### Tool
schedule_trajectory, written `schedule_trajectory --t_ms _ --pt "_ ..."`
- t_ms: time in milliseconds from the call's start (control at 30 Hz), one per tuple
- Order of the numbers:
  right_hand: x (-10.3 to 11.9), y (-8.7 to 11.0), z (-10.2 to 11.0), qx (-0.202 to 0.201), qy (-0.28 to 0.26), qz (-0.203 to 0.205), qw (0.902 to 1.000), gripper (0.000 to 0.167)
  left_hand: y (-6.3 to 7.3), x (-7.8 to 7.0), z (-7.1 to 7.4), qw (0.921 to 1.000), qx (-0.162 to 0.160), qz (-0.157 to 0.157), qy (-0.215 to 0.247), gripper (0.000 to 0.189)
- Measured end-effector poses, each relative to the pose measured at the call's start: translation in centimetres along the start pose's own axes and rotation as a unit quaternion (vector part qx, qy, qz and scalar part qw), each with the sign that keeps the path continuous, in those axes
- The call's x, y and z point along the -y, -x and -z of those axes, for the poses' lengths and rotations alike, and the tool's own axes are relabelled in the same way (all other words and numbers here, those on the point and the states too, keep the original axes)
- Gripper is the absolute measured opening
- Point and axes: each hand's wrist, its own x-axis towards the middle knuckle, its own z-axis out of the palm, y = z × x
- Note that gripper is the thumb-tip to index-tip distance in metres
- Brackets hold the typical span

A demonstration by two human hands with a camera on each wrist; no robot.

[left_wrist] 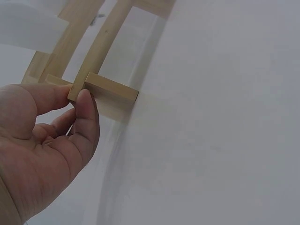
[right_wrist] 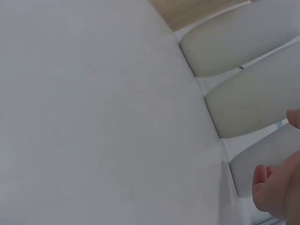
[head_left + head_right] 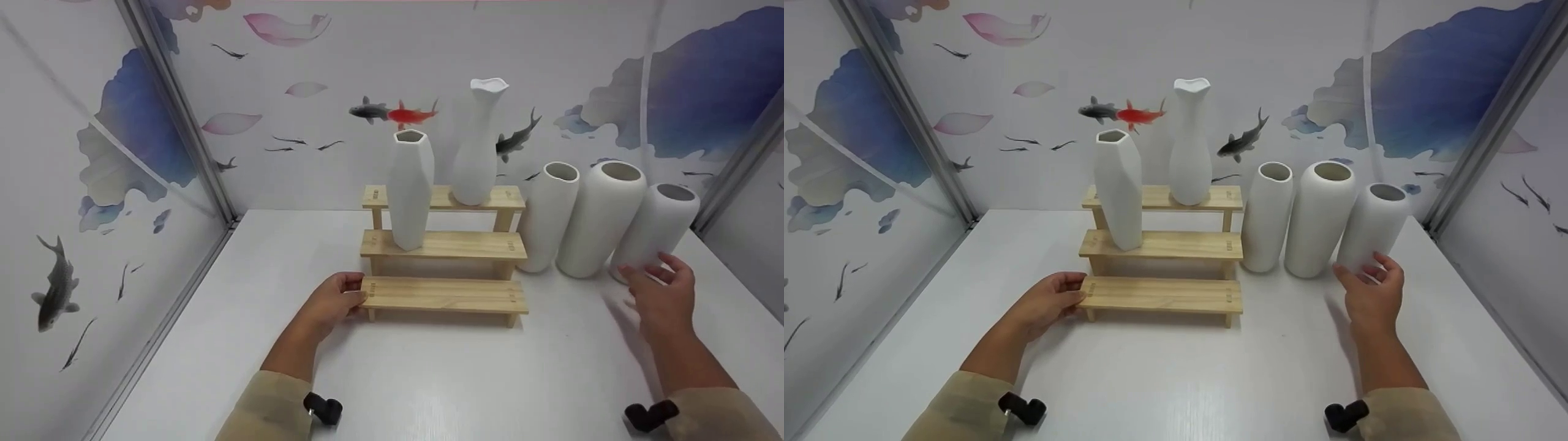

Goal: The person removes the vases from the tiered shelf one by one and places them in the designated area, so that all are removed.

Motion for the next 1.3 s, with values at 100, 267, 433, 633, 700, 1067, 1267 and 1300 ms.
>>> schedule_trajectory --t_ms 100,267,433,633,700,1067,1267,1300 --pt "0.1 0.9 -1.2 0.02 -0.002 0.01 0.9997 0.106 0.1 0.0 0.0 1.0 0.001 0.001 -0.003 0.046" --pt "0.2 2.3 -3.1 0.051 -0.014 0.035 0.998 0.092 0.0 0.1 0.0 1.0 0.001 0.001 0.0 0.046" --pt "0.8 3.7 -4.8 0.084 -0.03 0.066 0.9938 0.086 -0.1 0.2 0.2 1.0 0.0 -0.001 0.006 0.047" --pt "1.2 5.1 -6.8 0.096 -0.026 0.093 0.9907 0.088 0.0 0.3 0.3 0.9999 0.004 -0.007 0.006 0.047" --pt "1.3 5.6 -7.5 0.099 -0.018 0.096 0.9903 0.089 0.1 0.3 0.3 0.9999 0.005 -0.01 0.004 0.048" --pt "1.5 8.6 -11.1 0.16 -0.035 0.138 0.9768 0.073 -0.1 0.0 0.1 1.0 -0.003 -0.001 0.002 0.047" --pt "1.5 9.9 -13.0 0.203 -0.039 0.134 0.9693 0.075 -0.1 0.0 0.0 1.0 -0.005 -0.002 -0.003 0.047" --pt "1.5 10.0 -13.3 0.206 -0.036 0.131 0.969 0.074 -0.2 0.0 0.0 1.0 -0.004 -0.002 -0.003 0.047"
